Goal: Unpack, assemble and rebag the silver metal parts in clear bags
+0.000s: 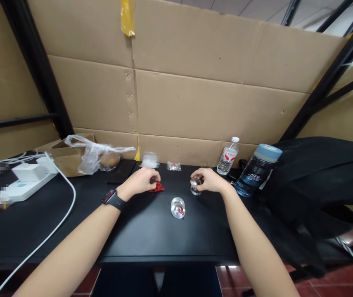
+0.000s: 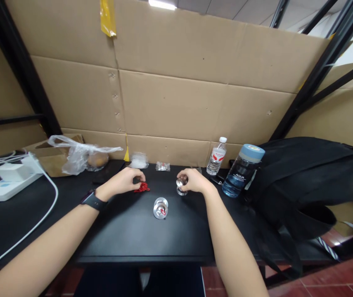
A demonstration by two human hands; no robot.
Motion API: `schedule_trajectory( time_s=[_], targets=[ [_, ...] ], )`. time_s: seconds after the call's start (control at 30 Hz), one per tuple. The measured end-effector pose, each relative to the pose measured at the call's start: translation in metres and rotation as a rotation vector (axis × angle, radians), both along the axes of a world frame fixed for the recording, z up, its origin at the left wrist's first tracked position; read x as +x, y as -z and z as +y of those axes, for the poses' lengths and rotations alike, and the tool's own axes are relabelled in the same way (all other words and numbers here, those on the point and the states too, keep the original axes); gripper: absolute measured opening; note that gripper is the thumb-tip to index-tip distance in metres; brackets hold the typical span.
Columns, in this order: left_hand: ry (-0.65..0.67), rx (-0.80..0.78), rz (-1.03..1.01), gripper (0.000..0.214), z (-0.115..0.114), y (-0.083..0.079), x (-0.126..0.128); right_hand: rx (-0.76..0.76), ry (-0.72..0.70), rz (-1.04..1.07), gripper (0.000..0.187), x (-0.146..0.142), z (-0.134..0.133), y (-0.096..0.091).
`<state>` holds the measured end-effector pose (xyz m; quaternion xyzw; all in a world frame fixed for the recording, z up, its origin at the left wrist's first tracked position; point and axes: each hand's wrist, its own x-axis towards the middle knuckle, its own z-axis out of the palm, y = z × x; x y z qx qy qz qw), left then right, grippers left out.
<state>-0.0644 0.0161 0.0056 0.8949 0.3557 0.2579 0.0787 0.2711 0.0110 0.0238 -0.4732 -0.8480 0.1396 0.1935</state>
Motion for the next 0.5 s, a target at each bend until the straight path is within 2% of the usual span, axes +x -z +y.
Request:
schedule_trajectory(
  time_s=[0.1,0.2,0.23,0.33,0.43,0.5],
  targets=[
    [0.135,0.014,-0.040,0.023,-0.016,-0.005,0.016,-0.117,-0.005,-0.021,0.046,0.009,0.003,0.002],
    [0.403,-0.133,-0.019,0.027,-0.039,-0.007,0.042,-0.197,-0.038,-0.008,0.049,0.010,0.004,0.005],
    [0.456,-0.158,0.001,0.028,-0.045,-0.006,0.049,-0.218,-0.046,-0.007,0.050,0.010,0.005,0.005],
    [0.505,-0.146,0.042,0.024,-0.053,0.003,0.064,-0.216,-0.051,-0.028,0.052,0.010,0.006,0.006],
    [0.501,-0.108,0.070,0.010,-0.051,0.012,0.068,-0.179,-0.072,-0.024,0.054,0.008,0.003,0.003],
    [0.469,-0.075,0.065,0.011,-0.049,0.011,0.067,-0.222,-0.141,0.007,0.058,0.001,-0.002,0.000]
  ],
)
